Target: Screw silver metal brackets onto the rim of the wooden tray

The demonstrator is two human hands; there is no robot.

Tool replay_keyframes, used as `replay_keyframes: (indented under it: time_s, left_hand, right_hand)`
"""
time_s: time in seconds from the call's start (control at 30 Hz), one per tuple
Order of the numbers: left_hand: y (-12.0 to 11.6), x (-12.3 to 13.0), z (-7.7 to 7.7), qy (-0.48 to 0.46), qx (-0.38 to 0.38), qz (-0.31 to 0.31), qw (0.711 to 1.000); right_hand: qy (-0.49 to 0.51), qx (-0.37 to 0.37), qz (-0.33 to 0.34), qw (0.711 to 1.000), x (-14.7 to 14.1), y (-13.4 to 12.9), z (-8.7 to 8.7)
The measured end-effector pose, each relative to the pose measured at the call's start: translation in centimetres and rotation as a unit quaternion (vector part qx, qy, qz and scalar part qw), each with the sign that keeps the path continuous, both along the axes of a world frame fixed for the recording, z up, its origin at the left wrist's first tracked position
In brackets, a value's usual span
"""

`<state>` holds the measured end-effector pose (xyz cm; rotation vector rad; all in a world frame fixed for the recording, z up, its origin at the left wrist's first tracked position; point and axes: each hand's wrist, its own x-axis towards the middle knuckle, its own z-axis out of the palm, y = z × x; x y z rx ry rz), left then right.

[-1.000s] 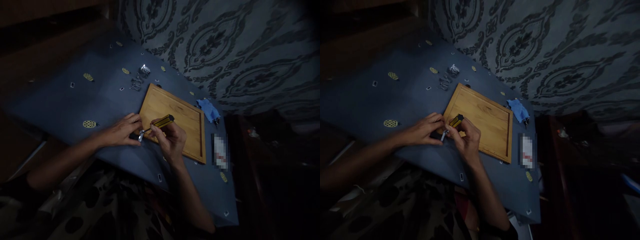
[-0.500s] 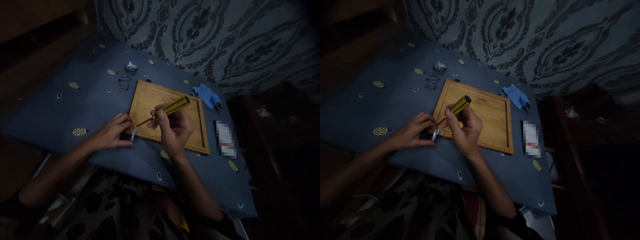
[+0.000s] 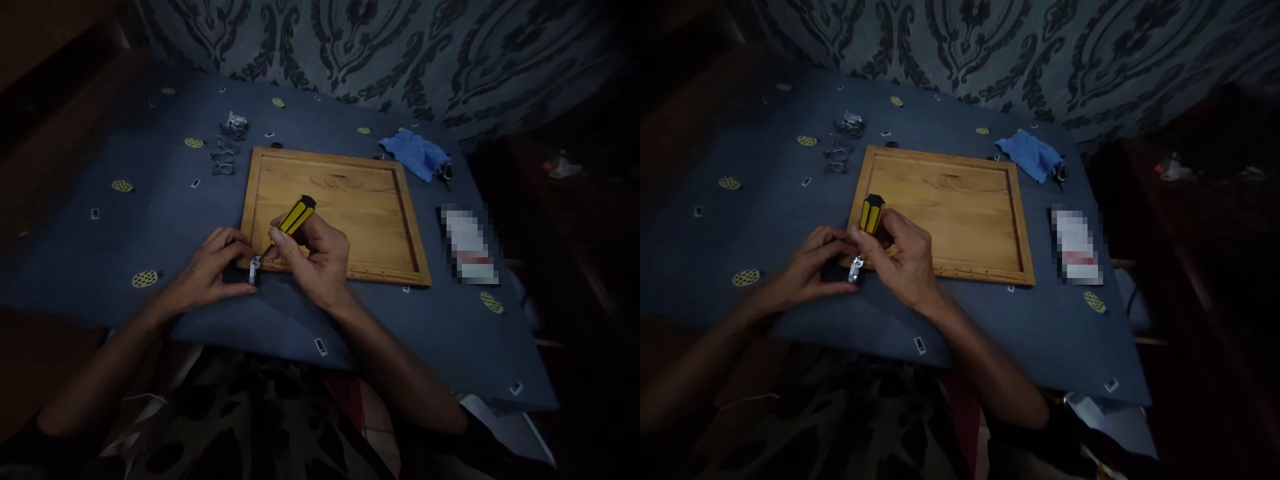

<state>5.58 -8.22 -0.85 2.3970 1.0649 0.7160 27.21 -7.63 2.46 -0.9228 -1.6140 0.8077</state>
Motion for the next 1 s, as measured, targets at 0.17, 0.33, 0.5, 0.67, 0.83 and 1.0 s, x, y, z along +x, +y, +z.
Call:
replay_keyframes:
  time_s: [0.17,0.33,0.5,0.67,0.83,1.0]
  left_hand:
    - [0.0,0.1,0.1,0.003,0.006,-0.001,1.0]
    - [0.1,0.1,0.2,0.007,0.004,0.001,1.0]
    - [0.1,0.1,0.1,0.002,-0.001,0.001,1.0]
    - [0.1,0.1,0.1,-0.001,0.008,-0.01,1.0]
    - [0.1,0.0,0.0,0.002,-0.002,-0.005,1.0]
    - [0.1,-0.1,-0.2,0.006,0.003,0.005,1.0]
  right_hand:
    - [0.001,0.007,0.019,1.0,-0.2,-0.1,-0.1]
    - [0.001,0.016,0.023,1.0,-0.3,-0.2,-0.2]
    - [-0.017,0.015,0.029,0.999,-0.4,-0.2,-0.3]
    - [-0.02,0.032,0.037,0.999,-0.3,0.0,-0.6]
    - [-0.044,0.037,0.068,0.996,0.0,0.2,-0.1]
    - [-0.07,0.045,0.104,0.991,0.2,0.6,0.4]
